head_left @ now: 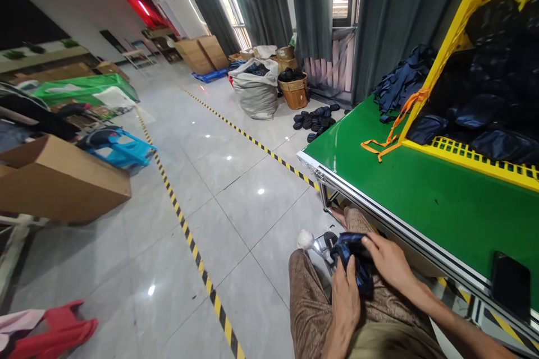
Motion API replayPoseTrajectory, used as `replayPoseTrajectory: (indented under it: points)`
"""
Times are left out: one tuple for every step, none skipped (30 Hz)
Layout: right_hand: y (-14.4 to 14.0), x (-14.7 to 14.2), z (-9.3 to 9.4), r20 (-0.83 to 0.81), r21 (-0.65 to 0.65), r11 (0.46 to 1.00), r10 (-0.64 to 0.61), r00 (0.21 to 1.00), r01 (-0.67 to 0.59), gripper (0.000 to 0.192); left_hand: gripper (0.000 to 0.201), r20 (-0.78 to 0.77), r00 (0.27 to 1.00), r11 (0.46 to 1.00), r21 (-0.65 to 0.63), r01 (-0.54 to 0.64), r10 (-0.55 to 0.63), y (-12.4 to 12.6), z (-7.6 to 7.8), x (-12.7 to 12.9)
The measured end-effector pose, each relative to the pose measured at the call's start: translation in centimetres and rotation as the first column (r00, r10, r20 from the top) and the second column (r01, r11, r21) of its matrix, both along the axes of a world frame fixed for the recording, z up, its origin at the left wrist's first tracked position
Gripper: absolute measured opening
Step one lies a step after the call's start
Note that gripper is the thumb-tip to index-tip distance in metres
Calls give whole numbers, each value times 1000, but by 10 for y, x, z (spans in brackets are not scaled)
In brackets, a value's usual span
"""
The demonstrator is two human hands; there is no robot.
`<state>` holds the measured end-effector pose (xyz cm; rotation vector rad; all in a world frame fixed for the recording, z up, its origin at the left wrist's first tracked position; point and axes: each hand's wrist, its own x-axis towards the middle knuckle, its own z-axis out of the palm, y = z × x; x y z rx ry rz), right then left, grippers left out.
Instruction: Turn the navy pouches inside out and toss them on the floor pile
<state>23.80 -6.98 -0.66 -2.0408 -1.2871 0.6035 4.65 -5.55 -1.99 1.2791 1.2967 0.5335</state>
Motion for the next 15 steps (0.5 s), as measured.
replayPoseTrajectory:
  points:
    - [6, 11, -4, -15, -19, 997, -69, 997, 69, 56, 65, 2, 1000, 1000, 12, 16, -16, -2, 0, -2]
    - [11, 21, -7, -34, -44, 993, -108, 994, 106, 58, 63, 9, 999, 999, 26, 38, -38, -3, 0, -4]
    - [15, 28, -8, -49, -69, 991, -120, 992, 117, 59, 60, 20, 998, 996, 54, 66, -67, -4, 1, -5]
    - [18, 32, -8, -61, -86, 990, -114, 992, 108, 60, 56, 34, 994, 990, 103, 96, -100, -4, 2, -6]
    - [18, 31, -5, -68, -84, 992, -95, 993, 89, 60, 52, 50, 990, 978, 170, 121, -132, -4, 4, -6]
    - [17, 26, 0, -70, -63, 995, -79, 994, 74, 59, 48, 68, 985, 959, 247, 138, -159, -3, 6, -5]
    - [15, 19, 7, -69, -28, 997, -67, 995, 65, 59, 44, 85, 980, 935, 324, 146, -183, -1, 9, -5]
    - [12, 11, 15, -68, 17, 998, -52, 996, 54, 58, 41, 99, 975, 908, 392, 148, -201, 0, 12, -4]
    - [9, 2, 25, -65, 60, 998, -31, 997, 35, 58, 38, 112, 970, 883, 446, 144, -215, 2, 16, -4]
    - [6, -6, 36, -56, 100, 995, -7, 998, 13, 59, 37, 128, 966, 863, 486, 135, -223, 4, 21, -4]
    - [4, -13, 48, -38, 140, 990, 5, 999, 0, 58, 37, 148, 961, 848, 514, 127, -234, 6, 26, -4]
    - [4, -18, 59, -11, 187, 982, 5, 1000, -3, 54, 38, 176, 955, 841, 528, 114, -239, 7, 32, -6]
    - [4, -23, 70, 19, 246, 969, 1, 1000, -6, 48, 39, 211, 949, 848, 522, 92, -233, 9, 39, -8]
    - [6, -27, 81, 49, 319, 948, 1, 999, -16, 42, 41, 253, 946, 871, 488, 57, -203, 11, 46, -11]
    - [10, -31, 90, 81, 403, 914, 11, 997, -43, 38, 42, 299, 944, 906, 423, -2, -138, 13, 53, -14]
